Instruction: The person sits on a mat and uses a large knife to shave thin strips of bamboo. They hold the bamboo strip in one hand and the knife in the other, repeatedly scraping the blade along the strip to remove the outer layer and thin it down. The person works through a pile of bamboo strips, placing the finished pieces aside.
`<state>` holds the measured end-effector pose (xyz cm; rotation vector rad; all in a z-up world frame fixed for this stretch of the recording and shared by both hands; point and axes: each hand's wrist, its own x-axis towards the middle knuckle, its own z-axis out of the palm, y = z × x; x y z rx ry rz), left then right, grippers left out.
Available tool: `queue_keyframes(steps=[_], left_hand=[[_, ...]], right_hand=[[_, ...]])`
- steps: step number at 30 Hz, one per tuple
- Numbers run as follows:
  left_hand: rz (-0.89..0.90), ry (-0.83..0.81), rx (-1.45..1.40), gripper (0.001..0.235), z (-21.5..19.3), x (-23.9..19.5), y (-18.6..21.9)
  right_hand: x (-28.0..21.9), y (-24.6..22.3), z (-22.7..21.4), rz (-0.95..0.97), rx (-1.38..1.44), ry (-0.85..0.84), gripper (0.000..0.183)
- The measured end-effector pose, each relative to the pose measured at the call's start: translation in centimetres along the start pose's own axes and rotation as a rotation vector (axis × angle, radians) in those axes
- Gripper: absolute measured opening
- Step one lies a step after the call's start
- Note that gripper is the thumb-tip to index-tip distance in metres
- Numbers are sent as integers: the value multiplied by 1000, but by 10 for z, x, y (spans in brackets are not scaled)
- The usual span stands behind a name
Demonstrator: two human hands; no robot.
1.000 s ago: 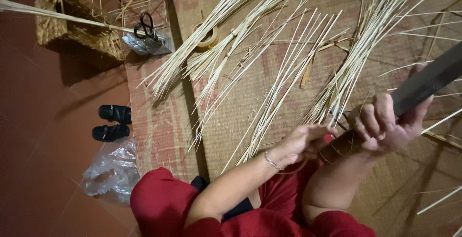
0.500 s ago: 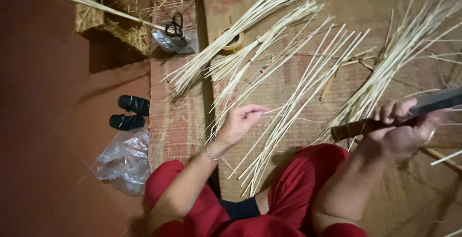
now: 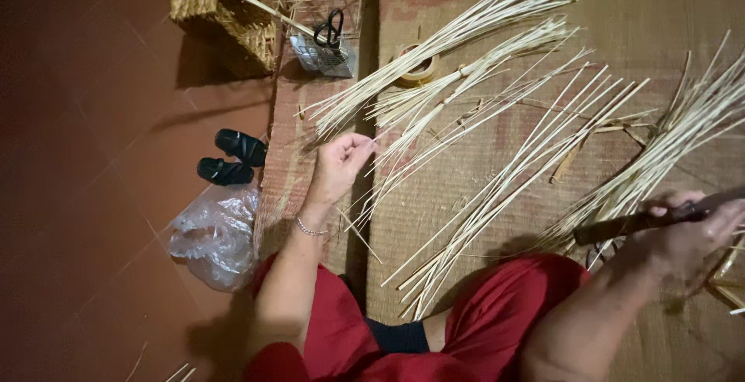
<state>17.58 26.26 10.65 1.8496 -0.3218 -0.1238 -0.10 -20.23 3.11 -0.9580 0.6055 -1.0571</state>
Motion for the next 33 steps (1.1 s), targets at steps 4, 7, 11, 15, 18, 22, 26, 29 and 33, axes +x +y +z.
queue_keyframes(steps=[4,7,11,15,18,22,26,29,33], left_hand=[[-262,-57,-431,13,27,-3,1],[-280,-126,-639,14,49,-9,1],[-273,-181,-707,13,78,-17,3],[-369,-222,-655,13,93,-27,11],[-291,-285,-724,16,91,-37,16],[-249,-247,-574,13,90,-33,19],[-209,-61,-628,10,87,-23,10],[-176,99,-776,7,73,-9,-2],[-126,272,-978,4,39,8,-13]], right_hand=[[-28,-29,44,113,-17,-272,50],[-66,-45,81,329,-1,-619,56],[-114,-38,125,619,78,-1124,62],[-147,-26,147,735,-71,-1234,66],[-156,-20,149,676,-217,-1196,64],[-160,-3,144,687,-67,-1134,57],[-154,6,139,621,-48,-1098,53],[-144,7,139,553,-69,-988,46],[-124,8,137,489,-114,-784,40]])
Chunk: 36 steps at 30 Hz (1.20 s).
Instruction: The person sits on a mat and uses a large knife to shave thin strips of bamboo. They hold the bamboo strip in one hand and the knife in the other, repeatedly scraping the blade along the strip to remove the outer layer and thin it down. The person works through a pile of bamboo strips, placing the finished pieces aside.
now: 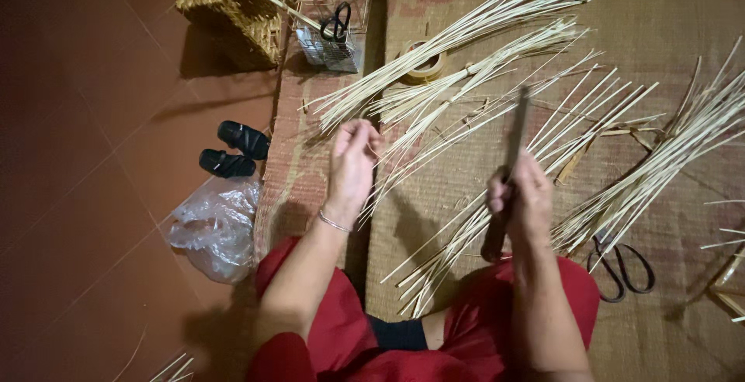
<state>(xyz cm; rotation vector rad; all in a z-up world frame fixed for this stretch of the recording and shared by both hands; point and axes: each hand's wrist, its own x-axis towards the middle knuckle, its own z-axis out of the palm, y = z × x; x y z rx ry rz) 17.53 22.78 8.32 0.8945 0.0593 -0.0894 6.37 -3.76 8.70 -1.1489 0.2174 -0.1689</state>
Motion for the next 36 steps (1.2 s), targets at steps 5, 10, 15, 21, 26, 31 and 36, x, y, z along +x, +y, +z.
queue_keyframes(steps=[5,10,15,21,26,31,36], left_hand=[[72,-33,189,4,-23,12,16],[147,-45,263,5,-21,10,5],[90,104,359,6,-23,15,11],[270,131,205,7,-63,30,54],[370,339,33,15,-114,40,107],[485,414,37,12,-137,26,140],[876,253,805,9,-88,36,91]], right_hand=[[15,2,-36,-164,53,181,31],[23,14,-53,-317,-100,289,40],[27,12,-59,-322,-102,359,39],[30,9,-103,-323,60,535,27],[35,37,-181,-546,22,695,48],[42,65,-288,-710,245,1014,49],[37,81,-304,-891,-25,854,57]])
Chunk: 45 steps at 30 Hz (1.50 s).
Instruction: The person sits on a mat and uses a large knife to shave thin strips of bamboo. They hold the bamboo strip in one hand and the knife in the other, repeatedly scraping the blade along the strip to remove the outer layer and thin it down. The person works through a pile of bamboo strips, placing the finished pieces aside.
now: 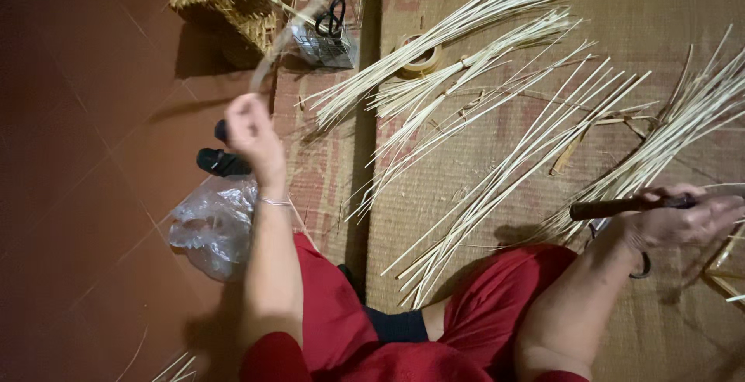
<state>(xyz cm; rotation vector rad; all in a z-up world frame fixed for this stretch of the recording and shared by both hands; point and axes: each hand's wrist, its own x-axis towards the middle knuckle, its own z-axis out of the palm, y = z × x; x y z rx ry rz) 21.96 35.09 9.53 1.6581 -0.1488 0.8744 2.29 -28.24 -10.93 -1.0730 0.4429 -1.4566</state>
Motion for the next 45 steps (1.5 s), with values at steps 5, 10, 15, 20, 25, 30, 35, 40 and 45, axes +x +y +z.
queue_keyframes(steps=[5,10,15,20,25,30,35,40,45], left_hand=[[65,-292,266,12,66,-43,3],[0,-495,179,8,111,-82,2],[-138,-572,62,8,124,-108,28],[-362,-838,-25,12,114,-127,37],[-406,-1061,-132,16,106,-126,23],[-516,-1212,71,17,72,-82,14],[-438,-1171,396,14,50,-63,11],[-372,-1195,507,16,54,-68,21],[-680,-1345,440,29,65,-61,40]], right_hand=[[7,2,3,185,-61,-393,64],[-9,-67,74,456,398,-728,65],[-76,-185,160,858,-1,-717,47],[-98,-168,199,1095,271,-985,49],[-93,-145,176,1128,508,-946,57],[-65,-122,144,1122,626,-870,56],[-58,-116,128,1143,492,-723,61],[-63,-120,131,1086,519,-747,57],[-61,-126,136,1107,676,-792,62]])
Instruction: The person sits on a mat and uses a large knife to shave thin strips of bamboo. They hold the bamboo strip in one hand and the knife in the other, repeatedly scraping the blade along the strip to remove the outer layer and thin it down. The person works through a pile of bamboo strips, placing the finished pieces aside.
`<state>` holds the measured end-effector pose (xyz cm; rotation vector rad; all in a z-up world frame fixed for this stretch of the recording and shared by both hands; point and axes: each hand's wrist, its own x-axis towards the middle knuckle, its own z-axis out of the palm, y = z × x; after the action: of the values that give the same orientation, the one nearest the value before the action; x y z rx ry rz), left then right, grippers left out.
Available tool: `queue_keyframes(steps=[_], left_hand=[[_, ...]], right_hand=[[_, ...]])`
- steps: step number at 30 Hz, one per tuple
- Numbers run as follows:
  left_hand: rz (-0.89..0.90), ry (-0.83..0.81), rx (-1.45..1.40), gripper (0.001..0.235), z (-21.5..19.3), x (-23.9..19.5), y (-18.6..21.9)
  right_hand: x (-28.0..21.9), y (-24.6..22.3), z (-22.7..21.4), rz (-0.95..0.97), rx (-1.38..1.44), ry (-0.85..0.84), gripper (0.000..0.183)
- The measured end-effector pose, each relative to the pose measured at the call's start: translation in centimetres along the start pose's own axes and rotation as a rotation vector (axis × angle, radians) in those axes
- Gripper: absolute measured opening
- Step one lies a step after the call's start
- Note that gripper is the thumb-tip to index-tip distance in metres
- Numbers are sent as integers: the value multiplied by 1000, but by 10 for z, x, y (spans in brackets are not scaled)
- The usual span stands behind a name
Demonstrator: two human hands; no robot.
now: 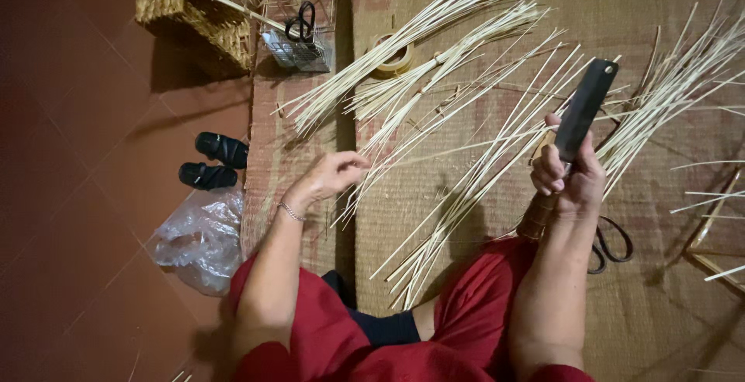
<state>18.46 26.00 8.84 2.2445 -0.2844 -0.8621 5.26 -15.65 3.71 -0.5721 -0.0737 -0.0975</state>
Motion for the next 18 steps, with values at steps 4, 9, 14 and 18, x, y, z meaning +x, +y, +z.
queue_keyframes(steps=[4,9,14,18], left_hand=[[116,-256,-317,35,29,9,18],[419,-194,-510,27,75,29,13],[370,-15,96,23,77,22,17],[195,-61,-242,22,63,24,0]], right_hand=[[7,18,13,58,-68,-33,55],[14,34,38,128,-239,31,58],[14,34,42,170,-249,19,59],[14,23,29,80,-327,139,63]])
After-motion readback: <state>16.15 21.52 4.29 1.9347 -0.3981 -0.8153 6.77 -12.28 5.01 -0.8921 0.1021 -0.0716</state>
